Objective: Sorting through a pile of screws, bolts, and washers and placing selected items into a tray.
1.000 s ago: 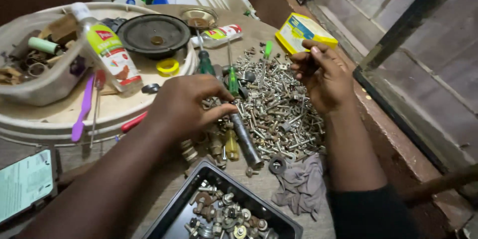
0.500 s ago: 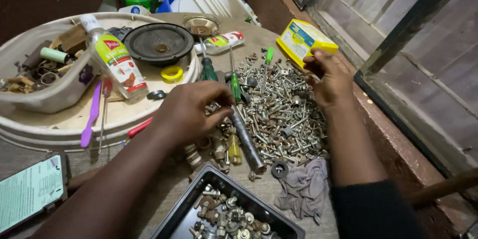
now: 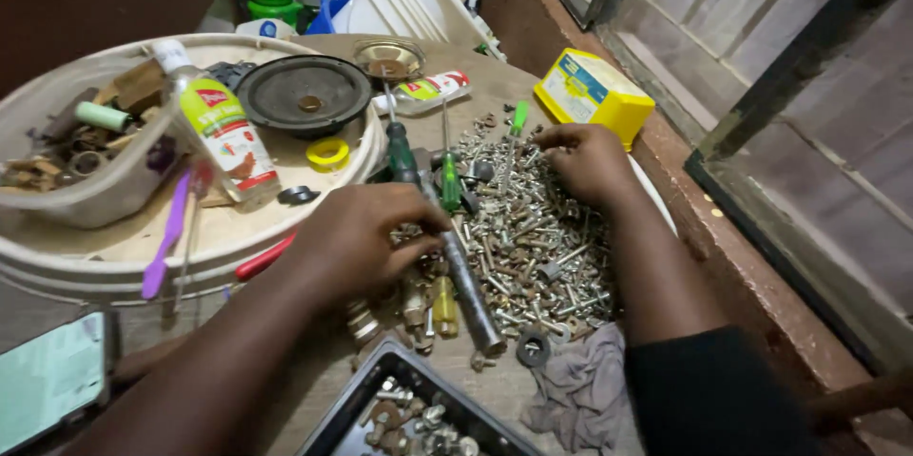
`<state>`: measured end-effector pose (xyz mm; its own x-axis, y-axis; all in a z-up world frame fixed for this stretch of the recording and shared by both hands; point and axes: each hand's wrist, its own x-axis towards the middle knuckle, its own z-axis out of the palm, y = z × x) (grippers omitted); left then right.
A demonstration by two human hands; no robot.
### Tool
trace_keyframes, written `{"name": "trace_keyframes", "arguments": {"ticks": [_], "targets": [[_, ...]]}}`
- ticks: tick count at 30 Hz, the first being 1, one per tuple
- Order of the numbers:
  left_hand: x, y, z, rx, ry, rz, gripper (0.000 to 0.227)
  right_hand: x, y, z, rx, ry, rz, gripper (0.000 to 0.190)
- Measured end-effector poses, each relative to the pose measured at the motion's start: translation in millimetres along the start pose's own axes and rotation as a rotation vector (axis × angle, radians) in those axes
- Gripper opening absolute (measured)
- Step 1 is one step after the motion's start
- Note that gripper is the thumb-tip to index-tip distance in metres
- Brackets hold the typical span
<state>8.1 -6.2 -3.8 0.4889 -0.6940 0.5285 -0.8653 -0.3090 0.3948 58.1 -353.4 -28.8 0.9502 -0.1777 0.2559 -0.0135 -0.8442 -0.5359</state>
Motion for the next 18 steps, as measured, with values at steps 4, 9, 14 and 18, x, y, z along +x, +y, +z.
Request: {"name": "trace_keyframes", "arguments": {"ticks": [4,9,14,18], "targets": [[-1.9,3.6,1.5,0.010,-0.043,-0.064,0.013,-16.1,-18.9,3.0,-0.137,-0.087,-0.031,0.031],[0.5,2.6,1.4,-0.005,-0.064,-0.078,0.013,-17.8,-21.2,5.6,-0.201,-0.197,-0.028,0.032],[-2.4,-1.3,4.6,0.018,-0.061,-0.067,0.014,-31.6,-35.4,-7.7,-0.118,-0.142,0.027,0.044],[-2.0,-0.7,3.1,0.009,-0.057,-0.055,0.014,-12.4,0.1,-3.4,-0.131,-0.035,0.060,0.031]]}}
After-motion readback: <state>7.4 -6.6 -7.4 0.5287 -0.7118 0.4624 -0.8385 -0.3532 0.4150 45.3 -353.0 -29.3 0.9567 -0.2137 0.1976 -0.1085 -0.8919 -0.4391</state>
